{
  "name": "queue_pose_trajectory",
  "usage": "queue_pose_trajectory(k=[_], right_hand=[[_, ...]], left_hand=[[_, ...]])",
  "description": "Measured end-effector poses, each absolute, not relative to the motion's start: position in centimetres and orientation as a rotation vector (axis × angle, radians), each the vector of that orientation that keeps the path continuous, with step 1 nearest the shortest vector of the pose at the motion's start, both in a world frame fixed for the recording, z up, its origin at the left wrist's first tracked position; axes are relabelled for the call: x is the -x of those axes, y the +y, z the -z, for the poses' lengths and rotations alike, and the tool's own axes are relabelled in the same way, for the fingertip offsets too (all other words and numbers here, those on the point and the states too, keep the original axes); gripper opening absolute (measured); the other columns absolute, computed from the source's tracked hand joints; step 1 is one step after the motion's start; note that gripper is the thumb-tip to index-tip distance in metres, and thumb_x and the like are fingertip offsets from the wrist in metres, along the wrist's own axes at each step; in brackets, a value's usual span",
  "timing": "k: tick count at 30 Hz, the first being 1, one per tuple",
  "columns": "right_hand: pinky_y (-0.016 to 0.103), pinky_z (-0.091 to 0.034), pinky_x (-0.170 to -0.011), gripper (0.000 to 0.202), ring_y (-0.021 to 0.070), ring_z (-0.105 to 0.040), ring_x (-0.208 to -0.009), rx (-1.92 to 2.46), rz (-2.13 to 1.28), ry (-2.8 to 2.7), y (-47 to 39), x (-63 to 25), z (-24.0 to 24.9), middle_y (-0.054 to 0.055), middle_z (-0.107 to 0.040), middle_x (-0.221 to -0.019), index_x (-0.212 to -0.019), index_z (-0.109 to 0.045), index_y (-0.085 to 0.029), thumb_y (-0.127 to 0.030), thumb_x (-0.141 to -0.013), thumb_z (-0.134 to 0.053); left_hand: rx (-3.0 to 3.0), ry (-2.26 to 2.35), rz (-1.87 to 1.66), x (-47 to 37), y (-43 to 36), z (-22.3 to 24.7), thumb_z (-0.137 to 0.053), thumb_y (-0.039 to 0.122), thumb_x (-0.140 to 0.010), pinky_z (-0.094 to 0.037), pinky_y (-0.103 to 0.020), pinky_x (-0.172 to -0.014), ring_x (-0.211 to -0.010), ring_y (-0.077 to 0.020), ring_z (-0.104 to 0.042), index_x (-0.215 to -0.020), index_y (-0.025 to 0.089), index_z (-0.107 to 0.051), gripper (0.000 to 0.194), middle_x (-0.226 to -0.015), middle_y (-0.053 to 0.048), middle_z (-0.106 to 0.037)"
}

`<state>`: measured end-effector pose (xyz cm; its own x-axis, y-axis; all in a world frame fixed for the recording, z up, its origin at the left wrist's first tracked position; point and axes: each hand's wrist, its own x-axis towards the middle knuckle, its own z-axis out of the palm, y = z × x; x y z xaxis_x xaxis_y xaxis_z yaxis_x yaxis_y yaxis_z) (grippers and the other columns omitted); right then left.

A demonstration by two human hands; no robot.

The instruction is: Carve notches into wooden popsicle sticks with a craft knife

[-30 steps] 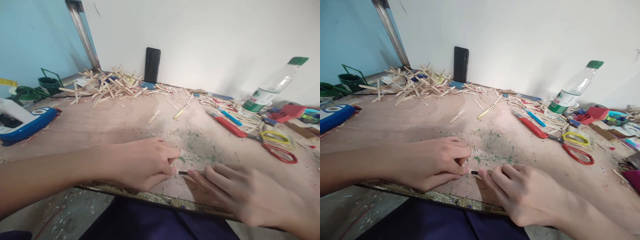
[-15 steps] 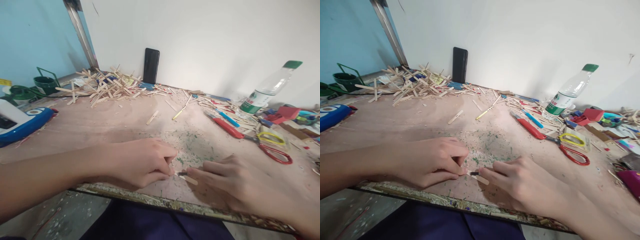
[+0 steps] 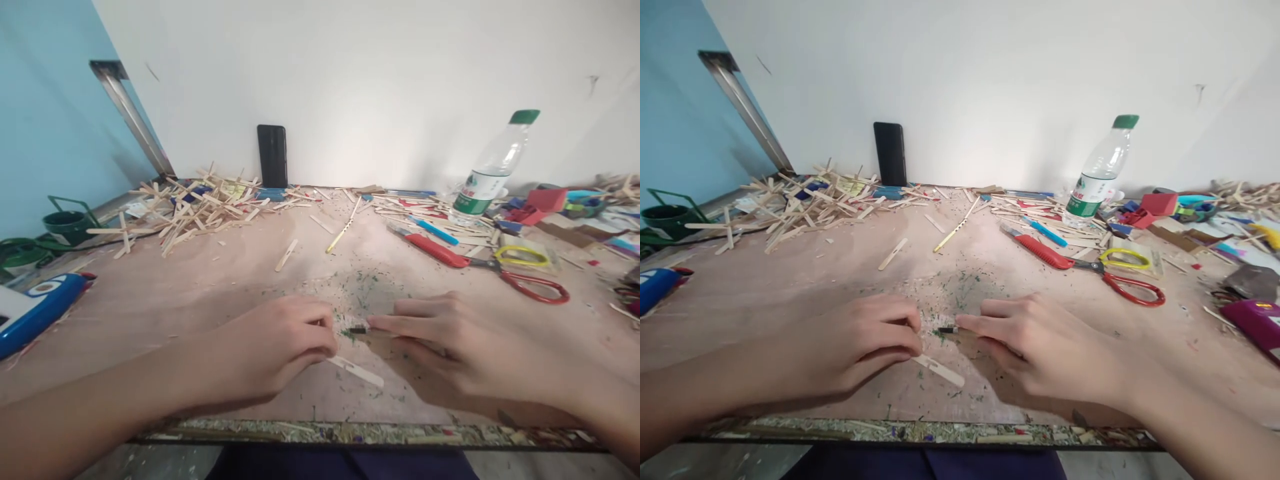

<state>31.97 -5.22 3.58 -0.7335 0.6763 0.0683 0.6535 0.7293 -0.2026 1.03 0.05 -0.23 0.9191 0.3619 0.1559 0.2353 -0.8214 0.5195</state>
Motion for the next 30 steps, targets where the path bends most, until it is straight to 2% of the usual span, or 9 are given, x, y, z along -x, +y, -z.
queue_pose_trajectory(k=[6,11,16,23,27,30], right_hand=[[0.029,-0.049,-0.065,0.037,0.0177,-0.075,-0.077,1.038,-0.489,-2.697,-5.5,-31.9,-3.7,0.005,-0.084,-0.097,-0.134,-0.085,-0.023,-0.01,-0.108,-0.061],[0.029,-0.04,-0.058,0.037,0.0165,-0.07,-0.07,1.015,-0.514,-2.794,-5.7,-31.3,-3.8,0.003,-0.082,-0.093,-0.136,-0.084,-0.027,-0.014,-0.11,-0.061],[0.032,-0.033,-0.055,0.036,0.0156,-0.065,-0.066,1.008,-0.555,-2.811,-5.9,-30.8,-3.2,0.002,-0.078,-0.091,-0.134,-0.082,-0.024,-0.016,-0.114,-0.054],[0.03,-0.045,-0.066,0.039,0.0177,-0.072,-0.081,0.943,-0.823,-2.677,-5.4,-31.1,-1.5,0.008,-0.079,-0.103,-0.142,-0.079,-0.019,-0.024,-0.121,-0.047],[0.029,-0.043,-0.063,0.038,0.0165,-0.068,-0.073,0.966,-0.837,-2.666,-5.3,-31.3,-1.4,0.007,-0.075,-0.098,-0.14,-0.081,-0.02,-0.023,-0.12,-0.048],[0.028,-0.044,-0.063,0.036,0.0168,-0.071,-0.076,0.971,-0.888,-2.627,-5.2,-31.3,-1.4,0.008,-0.079,-0.102,-0.137,-0.083,-0.022,-0.023,-0.12,-0.051]], left_hand=[[-2.526,0.452,-0.333,-1.1,0.1,0.2,-0.058,0.014,-0.116,-0.046,-0.03,-0.084,-0.097,-0.019,-0.069,-0.105,0.02,-0.077,0.022,-0.105,-0.003,-0.076],[-2.508,0.453,-0.365,-1.0,0.1,0.4,-0.059,0.017,-0.116,-0.048,-0.029,-0.084,-0.095,-0.018,-0.069,-0.105,0.021,-0.081,0.025,-0.105,-0.003,-0.076],[-2.496,0.455,-0.396,-1.0,0.3,0.6,-0.059,0.015,-0.114,-0.047,-0.028,-0.079,-0.086,-0.0169,-0.066,-0.1,0.021,-0.084,0.029,-0.091,-0.003,-0.07],[-2.42,0.493,-0.392,-1.2,0.3,0.8,-0.062,0.015,-0.113,-0.049,-0.025,-0.077,-0.081,-0.0155,-0.065,-0.103,0.022,-0.088,0.028,-0.087,-0.002,-0.066],[-2.409,0.47,-0.414,-1.2,0.4,0.9,-0.062,0.013,-0.111,-0.05,-0.024,-0.078,-0.079,-0.0151,-0.065,-0.1,0.021,-0.087,0.029,-0.085,-0.002,-0.066],[-2.418,0.464,-0.427,-1.2,0.4,0.9,-0.064,0.014,-0.112,-0.05,-0.024,-0.077,-0.078,-0.0151,-0.065,-0.1,0.021,-0.087,0.027,-0.086,-0.002,-0.066]])
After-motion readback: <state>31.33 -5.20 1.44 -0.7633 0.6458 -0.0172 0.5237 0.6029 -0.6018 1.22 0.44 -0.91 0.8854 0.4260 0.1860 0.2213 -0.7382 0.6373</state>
